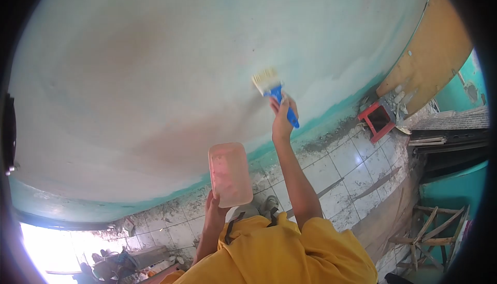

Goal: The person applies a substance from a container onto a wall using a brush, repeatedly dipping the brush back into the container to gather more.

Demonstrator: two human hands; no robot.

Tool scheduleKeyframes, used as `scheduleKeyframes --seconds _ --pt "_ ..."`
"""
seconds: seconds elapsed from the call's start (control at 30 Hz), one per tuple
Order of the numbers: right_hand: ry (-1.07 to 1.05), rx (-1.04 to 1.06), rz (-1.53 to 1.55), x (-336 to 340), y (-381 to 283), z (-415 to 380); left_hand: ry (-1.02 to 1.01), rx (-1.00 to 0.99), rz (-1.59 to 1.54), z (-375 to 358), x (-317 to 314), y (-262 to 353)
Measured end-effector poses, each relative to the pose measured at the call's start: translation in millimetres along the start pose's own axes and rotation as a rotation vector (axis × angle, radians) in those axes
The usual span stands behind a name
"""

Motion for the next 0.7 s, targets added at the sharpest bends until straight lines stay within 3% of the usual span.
scheduleKeyframes --seconds 0.1,0.17,0.27,0.43,0.5,0.6,0.7 --pt "0.026 -0.042 -0.141 45 55 -24 -0.032 -0.024 -0.008 1 3 5" --pt "0.032 -0.054 -0.209 45 58 -24 -0.042 -0.031 -0.031 3 7 5" --pt "-0.023 0.020 -0.212 2 11 -8 -0.054 -0.018 -0.032 5 11 8" --pt "-0.110 0.195 -0.038 -107 -139 15 -0.069 0.014 -0.014 12 18 16" --pt "-0.137 0.246 0.031 -125 -155 17 -0.086 0.018 -0.013 16 19 24" --pt "-0.131 0.275 0.133 -123 -145 13 -0.123 0.050 0.025 16 28 38" --pt "0.045 0.119 0.104 -56 -42 -12 -0.172 0.022 0.037 17 45 51"
Point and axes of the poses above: each hand's wrist, its own z-axis towards the middle knuckle, its own x-axis out of the back of the hand, y = z × x, the point moved 5 cm from there along z, towards the middle knuckle, and after that the axes turned 13 degrees about x, right-handed, at the moved point
